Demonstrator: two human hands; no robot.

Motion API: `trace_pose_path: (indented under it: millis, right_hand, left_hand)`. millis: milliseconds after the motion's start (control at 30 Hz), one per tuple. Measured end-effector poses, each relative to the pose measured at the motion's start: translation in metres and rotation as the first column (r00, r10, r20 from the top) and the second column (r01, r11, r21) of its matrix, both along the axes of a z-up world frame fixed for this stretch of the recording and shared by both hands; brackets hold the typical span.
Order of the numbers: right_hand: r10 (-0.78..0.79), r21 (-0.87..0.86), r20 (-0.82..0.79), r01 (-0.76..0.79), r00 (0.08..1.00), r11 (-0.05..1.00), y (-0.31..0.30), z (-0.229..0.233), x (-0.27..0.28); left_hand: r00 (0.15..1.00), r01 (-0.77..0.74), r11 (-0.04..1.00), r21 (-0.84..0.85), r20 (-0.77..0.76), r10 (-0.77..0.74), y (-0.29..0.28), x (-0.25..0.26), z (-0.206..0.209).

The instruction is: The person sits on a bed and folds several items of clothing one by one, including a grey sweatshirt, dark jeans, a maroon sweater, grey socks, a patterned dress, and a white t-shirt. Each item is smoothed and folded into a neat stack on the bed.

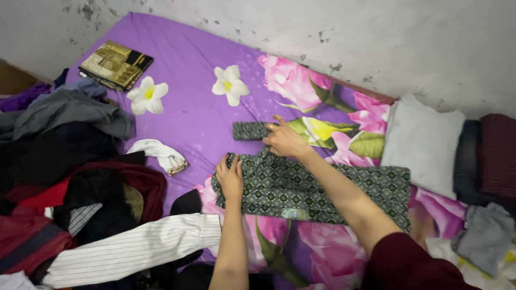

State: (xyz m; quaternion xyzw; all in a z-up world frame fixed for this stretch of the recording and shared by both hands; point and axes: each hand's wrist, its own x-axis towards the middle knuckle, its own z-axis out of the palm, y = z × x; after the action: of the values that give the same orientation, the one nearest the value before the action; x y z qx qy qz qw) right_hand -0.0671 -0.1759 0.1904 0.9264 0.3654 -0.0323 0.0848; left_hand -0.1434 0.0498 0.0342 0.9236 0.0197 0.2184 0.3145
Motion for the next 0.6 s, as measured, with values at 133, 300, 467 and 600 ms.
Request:
trace_pose_path:
  millis: [133, 300, 467, 600]
  right_hand:
    - [0.015, 0.126, 0.104, -0.028, 0.994, 0.992, -0.019, 0.022, -0.039]
    - [-0.232, -0.287, 0.127, 0.260, 0.964, 0.922, -0.043, 0.033, -0.099]
    - [-0.335, -0.137, 0.003, 0.332, 0.942, 0.933, -0.048, 0.019, -0.172]
    - [-0.349, 0.056, -0.047, 0.351, 0.936, 0.935, -0.029, -0.029, -0.210]
  left_hand:
    - [0.998, -0.045, 0.973, 0.226, -0.031, 0.054, -0.001, 0.001, -0.016]
    - [0.993, -0.084, 0.922, 0.378, -0.051, 0.111, -0.005, 0.013, -0.032]
    - [0.985, -0.083, 0.896, 0.435, -0.102, 0.141, -0.013, 0.014, -0.011]
    - [0.977, 0.213, 0.950, 0.227, -0.029, -0.212, -0.028, -0.006, 0.014]
